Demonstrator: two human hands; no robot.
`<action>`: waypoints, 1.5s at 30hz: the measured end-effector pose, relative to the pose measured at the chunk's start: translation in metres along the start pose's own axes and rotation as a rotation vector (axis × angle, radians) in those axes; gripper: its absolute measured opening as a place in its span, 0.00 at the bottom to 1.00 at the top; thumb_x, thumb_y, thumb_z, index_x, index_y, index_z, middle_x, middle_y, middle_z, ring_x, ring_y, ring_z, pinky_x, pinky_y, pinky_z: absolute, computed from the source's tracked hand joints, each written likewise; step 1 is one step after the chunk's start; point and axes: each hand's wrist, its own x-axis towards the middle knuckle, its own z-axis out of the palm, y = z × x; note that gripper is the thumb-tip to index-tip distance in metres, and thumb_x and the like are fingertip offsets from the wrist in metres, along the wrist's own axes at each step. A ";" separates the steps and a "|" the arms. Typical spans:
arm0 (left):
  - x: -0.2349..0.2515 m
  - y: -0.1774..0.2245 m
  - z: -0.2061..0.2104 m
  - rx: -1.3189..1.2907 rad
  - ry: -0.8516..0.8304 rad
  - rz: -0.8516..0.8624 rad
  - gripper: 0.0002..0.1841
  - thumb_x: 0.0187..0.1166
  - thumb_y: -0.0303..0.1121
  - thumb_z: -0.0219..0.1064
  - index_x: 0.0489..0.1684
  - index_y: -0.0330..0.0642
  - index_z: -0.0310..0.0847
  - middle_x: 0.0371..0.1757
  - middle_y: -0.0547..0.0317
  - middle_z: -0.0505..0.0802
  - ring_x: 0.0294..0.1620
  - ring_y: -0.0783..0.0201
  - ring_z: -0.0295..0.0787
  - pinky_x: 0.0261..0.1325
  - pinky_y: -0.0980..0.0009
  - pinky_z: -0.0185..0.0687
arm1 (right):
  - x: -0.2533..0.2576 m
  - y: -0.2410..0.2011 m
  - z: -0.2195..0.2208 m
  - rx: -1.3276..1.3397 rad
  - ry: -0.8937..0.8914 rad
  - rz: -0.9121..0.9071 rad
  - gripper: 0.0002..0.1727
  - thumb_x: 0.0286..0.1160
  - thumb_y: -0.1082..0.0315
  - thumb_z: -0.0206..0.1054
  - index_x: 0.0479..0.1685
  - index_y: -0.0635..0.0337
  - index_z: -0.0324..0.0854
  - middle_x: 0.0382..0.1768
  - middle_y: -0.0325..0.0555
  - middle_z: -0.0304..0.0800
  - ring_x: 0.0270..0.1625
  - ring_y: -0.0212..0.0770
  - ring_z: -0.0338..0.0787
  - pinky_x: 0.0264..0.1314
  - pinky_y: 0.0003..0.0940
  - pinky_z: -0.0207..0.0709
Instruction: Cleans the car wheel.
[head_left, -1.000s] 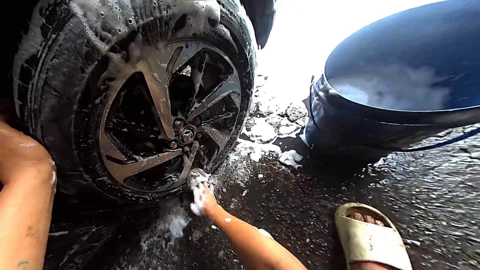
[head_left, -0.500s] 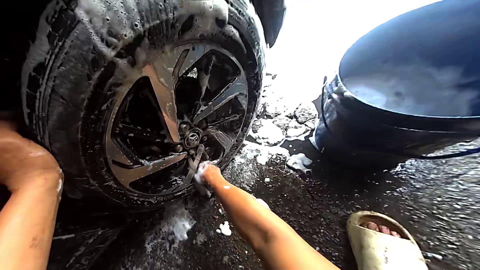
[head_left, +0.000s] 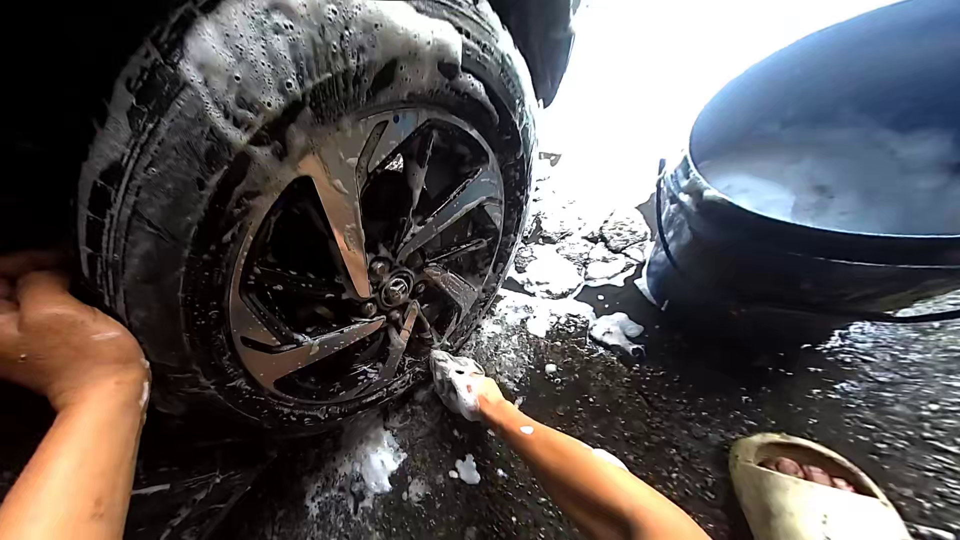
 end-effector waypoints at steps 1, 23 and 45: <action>-0.003 0.011 -0.002 0.064 -0.027 0.001 0.18 0.89 0.44 0.54 0.69 0.55 0.83 0.65 0.61 0.89 0.65 0.66 0.84 0.72 0.58 0.76 | -0.001 -0.009 -0.004 0.016 0.058 -0.038 0.26 0.84 0.48 0.54 0.75 0.47 0.80 0.67 0.54 0.88 0.71 0.61 0.86 0.66 0.70 0.78; 0.003 0.028 0.005 -0.051 -0.008 0.031 0.17 0.87 0.37 0.56 0.64 0.41 0.84 0.61 0.56 0.90 0.64 0.70 0.85 0.71 0.68 0.77 | -0.056 -0.158 0.036 0.366 -0.090 0.086 0.31 0.82 0.49 0.55 0.76 0.60 0.77 0.69 0.58 0.87 0.73 0.58 0.85 0.73 0.62 0.76; -0.028 0.038 -0.017 0.153 -0.173 -0.115 0.28 0.93 0.50 0.49 0.72 0.32 0.77 0.67 0.40 0.86 0.67 0.57 0.83 0.73 0.55 0.75 | -0.014 -0.001 -0.080 -0.016 0.669 -0.194 0.22 0.82 0.54 0.59 0.72 0.44 0.84 0.77 0.58 0.78 0.82 0.62 0.73 0.79 0.64 0.70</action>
